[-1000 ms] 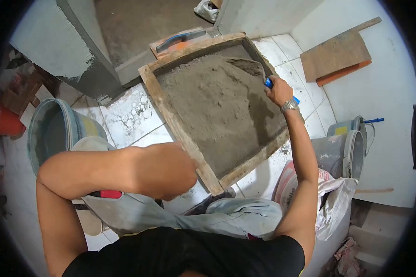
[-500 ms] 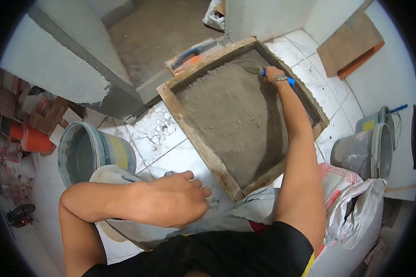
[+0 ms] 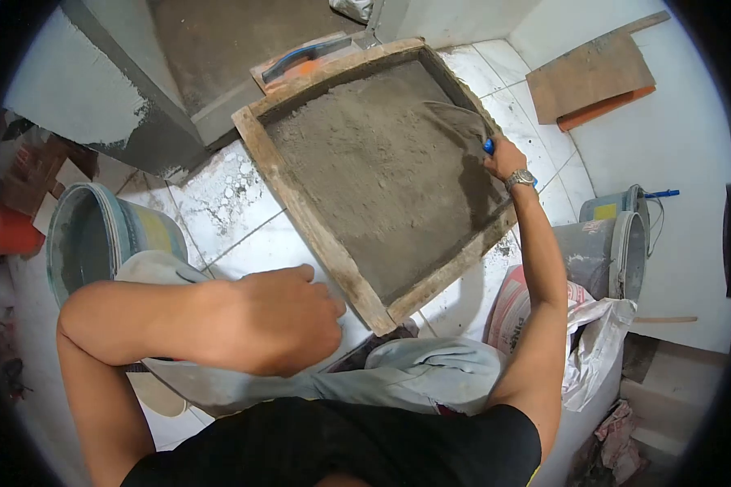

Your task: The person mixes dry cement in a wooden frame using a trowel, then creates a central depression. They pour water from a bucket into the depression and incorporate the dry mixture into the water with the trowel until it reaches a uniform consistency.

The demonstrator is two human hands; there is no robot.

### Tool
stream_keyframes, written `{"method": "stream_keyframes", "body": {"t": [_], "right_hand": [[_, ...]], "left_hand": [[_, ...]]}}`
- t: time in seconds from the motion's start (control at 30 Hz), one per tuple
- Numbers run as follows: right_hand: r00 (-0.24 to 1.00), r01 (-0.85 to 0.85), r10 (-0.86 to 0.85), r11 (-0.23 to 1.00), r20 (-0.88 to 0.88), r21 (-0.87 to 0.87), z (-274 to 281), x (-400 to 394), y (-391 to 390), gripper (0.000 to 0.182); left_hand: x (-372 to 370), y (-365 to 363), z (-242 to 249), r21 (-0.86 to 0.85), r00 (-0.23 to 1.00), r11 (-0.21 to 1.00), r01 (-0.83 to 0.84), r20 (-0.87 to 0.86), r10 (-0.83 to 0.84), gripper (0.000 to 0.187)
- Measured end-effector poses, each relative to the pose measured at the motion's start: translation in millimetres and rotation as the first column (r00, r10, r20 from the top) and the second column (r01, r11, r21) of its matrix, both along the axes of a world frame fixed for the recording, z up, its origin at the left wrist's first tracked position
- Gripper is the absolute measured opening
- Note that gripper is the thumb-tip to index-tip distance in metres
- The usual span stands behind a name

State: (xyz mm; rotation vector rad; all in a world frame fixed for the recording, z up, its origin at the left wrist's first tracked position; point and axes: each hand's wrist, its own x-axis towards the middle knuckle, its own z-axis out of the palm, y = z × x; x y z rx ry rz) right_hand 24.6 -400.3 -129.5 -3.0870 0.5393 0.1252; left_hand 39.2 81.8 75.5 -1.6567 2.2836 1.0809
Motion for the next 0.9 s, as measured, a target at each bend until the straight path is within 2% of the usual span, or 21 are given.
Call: {"method": "stream_keyframes", "body": {"t": [0.07, 0.1, 0.13, 0.2, 0.23, 0.3, 0.37, 0.43, 0.6, 0.67, 0.7, 0.73, 0.77, 0.8, 0.83, 0.9], "right_hand": [[0.949, 0.272, -0.283, 0.958, -0.142, -0.089, -14.3, -1.2, -13.0, 0.047], [0.951, 0.271, -0.274, 0.962, -0.143, -0.043, -22.4, -3.5, -19.4, 0.039], [0.953, 0.267, -0.271, 0.963, -0.139, -0.046, -39.5, -0.5, -23.1, 0.039], [0.969, 0.23, -0.224, 0.972, -0.101, 0.053, -69.2, 8.6, -29.2, 0.04], [0.969, 0.243, -0.239, 0.968, -0.069, 0.064, -64.0, 14.9, -9.5, 0.041], [0.959, 0.202, -0.172, 0.973, -0.227, 0.116, -46.5, 41.8, 12.0, 0.045], [0.962, 0.138, -0.084, 0.971, -0.261, 0.196, -43.2, 62.8, 37.3, 0.043], [0.979, 0.019, 0.013, 0.987, -0.202, 0.158, -40.4, 76.5, 68.3, 0.039], [0.971, -0.118, 0.133, 0.99, -0.198, 0.082, 30.2, 45.4, 97.6, 0.033], [0.985, -0.172, 0.174, 0.981, -0.014, 0.091, 57.9, 15.5, 101.0, 0.037], [0.984, -0.169, 0.173, 0.982, -0.038, 0.087, 50.9, 7.4, 90.7, 0.037], [0.998, -0.038, 0.041, 0.998, -0.057, 0.051, 37.3, -1.7, 78.3, 0.037], [0.994, 0.089, -0.088, 0.996, -0.068, 0.008, 20.9, -11.1, 63.4, 0.038], [0.985, 0.154, -0.152, 0.988, -0.084, 0.024, -2.9, -26.4, 45.9, 0.038], [0.973, 0.214, -0.21, 0.976, -0.097, 0.041, -28.2, -42.5, 32.1, 0.038], [0.945, 0.236, -0.192, 0.961, -0.265, 0.144, -57.1, -66.5, 27.2, 0.04]], "left_hand": [[-5.7, 2.1, 4.6, -0.022, 1.0, 1.0, 0.019, -0.008, -0.019, 0.022], [-7.5, 2.8, 6.4, -0.001, 0.999, 1.0, 0.026, -0.02, -0.026, 0.022], [-9.4, 3.5, 7.6, 0.019, 0.999, 0.999, 0.032, -0.029, -0.032, 0.022], [-13.4, 7.1, 3.8, -0.003, 0.999, 1.0, 0.004, 0.036, -0.004, 0.021], [-14.9, 8.1, 2.1, -0.025, 0.995, 1.0, -0.016, 0.096, 0.018, 0.021], [-13.9, 6.4, 1.8, -0.05, 0.991, 0.999, 0.002, 0.132, 0.004, 0.019], [-18.1, -0.6, -0.2, -0.08, 0.985, 0.996, 0.029, 0.17, -0.015, 0.018], [-25.0, -9.3, -6.4, -0.03, 0.974, 0.997, 0.074, 0.215, -0.066, 0.016], [-22.9, -0.8, -11.2, -0.041, 0.975, 0.998, 0.051, 0.219, -0.041, 0.017], [-18.5, 10.0, -13.8, -0.06, 0.98, 0.998, 0.024, 0.199, -0.011, 0.017], [-15.2, 14.7, -15.9, -0.064, 0.98, 0.998, -0.015, 0.198, 0.027, 0.017], [-12.2, 17.5, -15.7, -0.07, 0.978, 0.996, -0.052, 0.197, 0.065, 0.017], [-10.0, 14.5, -5.8, -0.009, 0.975, 1.0, -0.015, 0.221, 0.017, 0.017], [-10.1, 15.7, -6.2, -0.022, 0.978, 1.0, -0.022, 0.205, 0.026, 0.017], [-9.9, 18.6, -7.0, -0.084, 0.99, 0.996, -0.014, 0.137, 0.025, 0.018], [-9.1, 24.4, -3.4, -0.151, 0.997, 0.988, -0.029, 0.07, 0.04, 0.018]]}}
